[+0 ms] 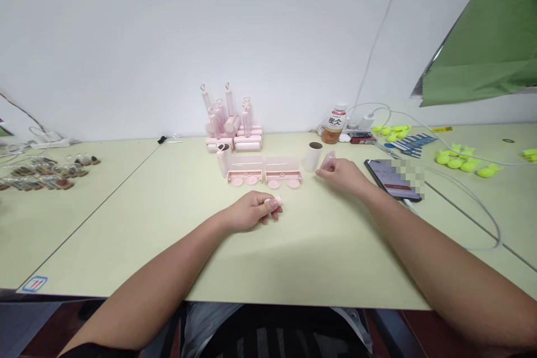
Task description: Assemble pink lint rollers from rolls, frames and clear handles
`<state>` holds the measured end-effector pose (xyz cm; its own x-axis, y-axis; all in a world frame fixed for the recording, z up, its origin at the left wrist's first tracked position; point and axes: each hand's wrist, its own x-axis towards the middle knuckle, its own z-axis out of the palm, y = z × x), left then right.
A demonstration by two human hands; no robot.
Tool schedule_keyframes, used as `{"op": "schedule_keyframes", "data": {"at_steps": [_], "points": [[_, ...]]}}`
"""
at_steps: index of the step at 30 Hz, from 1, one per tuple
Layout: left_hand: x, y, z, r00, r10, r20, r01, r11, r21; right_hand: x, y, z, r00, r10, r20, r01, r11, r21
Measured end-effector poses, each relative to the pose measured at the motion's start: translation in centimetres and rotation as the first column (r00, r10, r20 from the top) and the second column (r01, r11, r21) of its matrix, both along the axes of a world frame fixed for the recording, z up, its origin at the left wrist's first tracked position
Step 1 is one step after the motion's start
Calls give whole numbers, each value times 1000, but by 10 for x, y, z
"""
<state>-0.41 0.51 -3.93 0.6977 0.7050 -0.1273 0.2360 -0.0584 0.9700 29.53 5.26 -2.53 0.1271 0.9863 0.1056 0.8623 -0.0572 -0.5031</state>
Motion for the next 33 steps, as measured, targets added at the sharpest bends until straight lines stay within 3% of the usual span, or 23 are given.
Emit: {"op": "schedule_keyframes", "data": {"at_steps": [6, 14, 28, 33], "points": [[2, -1, 1, 999, 24, -26, -24, 1000, 7, -4, 17, -9, 996, -62, 56, 64, 998, -29], [4, -1, 2, 998, 15, -57, -12, 999, 45, -13, 29, -8, 1000, 1, 17, 0, 998, -58], [5, -1, 3, 995, 15, -97, -5, 995, 99, -20, 23, -10, 996, 89, 23, -85, 985, -150], [5, -2, 0, 996, 39, -80, -33, 997, 71, -10, 14, 3, 995, 75, 71, -62, 983, -171]]}}
